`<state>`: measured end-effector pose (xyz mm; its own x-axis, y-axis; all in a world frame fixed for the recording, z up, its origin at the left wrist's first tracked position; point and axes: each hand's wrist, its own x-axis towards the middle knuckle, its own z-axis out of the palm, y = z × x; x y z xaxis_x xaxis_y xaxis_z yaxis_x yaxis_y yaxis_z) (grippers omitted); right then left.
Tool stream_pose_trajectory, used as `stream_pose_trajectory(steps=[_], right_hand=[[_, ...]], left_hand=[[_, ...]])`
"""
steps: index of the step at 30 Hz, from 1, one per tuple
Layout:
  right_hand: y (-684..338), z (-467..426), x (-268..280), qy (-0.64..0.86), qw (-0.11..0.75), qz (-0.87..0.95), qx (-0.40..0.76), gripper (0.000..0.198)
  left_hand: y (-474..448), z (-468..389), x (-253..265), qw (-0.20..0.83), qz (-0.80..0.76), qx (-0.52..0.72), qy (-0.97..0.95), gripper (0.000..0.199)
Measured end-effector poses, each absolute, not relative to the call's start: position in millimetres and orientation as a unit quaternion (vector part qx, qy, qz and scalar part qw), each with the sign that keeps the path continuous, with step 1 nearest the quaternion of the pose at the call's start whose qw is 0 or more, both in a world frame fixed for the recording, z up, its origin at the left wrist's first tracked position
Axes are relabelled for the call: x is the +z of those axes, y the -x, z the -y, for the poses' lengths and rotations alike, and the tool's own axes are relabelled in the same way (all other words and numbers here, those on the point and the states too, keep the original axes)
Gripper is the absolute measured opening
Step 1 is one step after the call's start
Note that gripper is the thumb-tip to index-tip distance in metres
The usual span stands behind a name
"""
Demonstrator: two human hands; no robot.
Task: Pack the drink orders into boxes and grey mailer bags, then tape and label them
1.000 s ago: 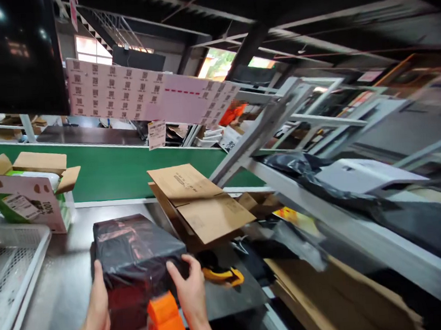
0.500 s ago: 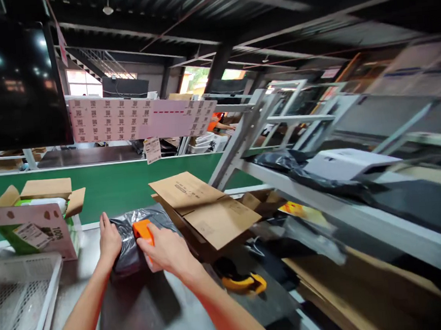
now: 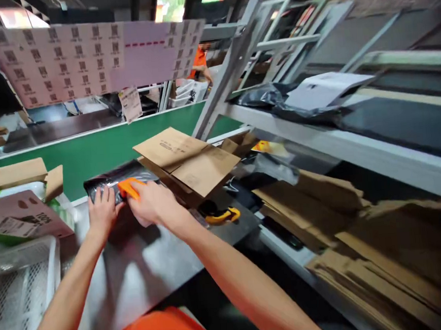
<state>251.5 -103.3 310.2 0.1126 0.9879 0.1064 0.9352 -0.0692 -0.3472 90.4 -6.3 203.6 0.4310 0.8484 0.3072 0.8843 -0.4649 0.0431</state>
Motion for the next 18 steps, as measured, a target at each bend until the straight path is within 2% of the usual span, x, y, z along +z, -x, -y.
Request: stream_pose_trajectory(steps=[3, 7, 9, 12, 14, 18], right_hand=[[-273, 180, 246, 0.744, 0.165, 0.640, 0.095, 0.060], [-292, 251, 123, 0.738, 0.259, 0.595, 0.184, 0.063], [-292, 260, 61, 0.729, 0.270, 0.588, 0.224, 0.061], [-287, 244, -12, 0.731, 0.251, 0.593, 0.227, 0.056], [-286, 212, -39, 0.740, 0.226, 0.600, 0.204, 0.058], [-290, 111, -34, 0.729, 0.127, 0.638, 0.213, 0.066]], left_hand=[[-89, -37, 230, 0.038, 0.545, -0.133, 0.827, 0.066], [-82, -128, 272, -0.005, 0.597, -0.061, 0.800, 0.064], [-80, -177, 287, -0.028, 0.608, -0.043, 0.792, 0.061], [-81, -243, 297, -0.072, 0.637, -0.017, 0.767, 0.060], [-82, -277, 291, -0.094, 0.671, -0.002, 0.736, 0.060], [-80, -322, 249, -0.112, 0.712, -0.013, 0.693, 0.069]])
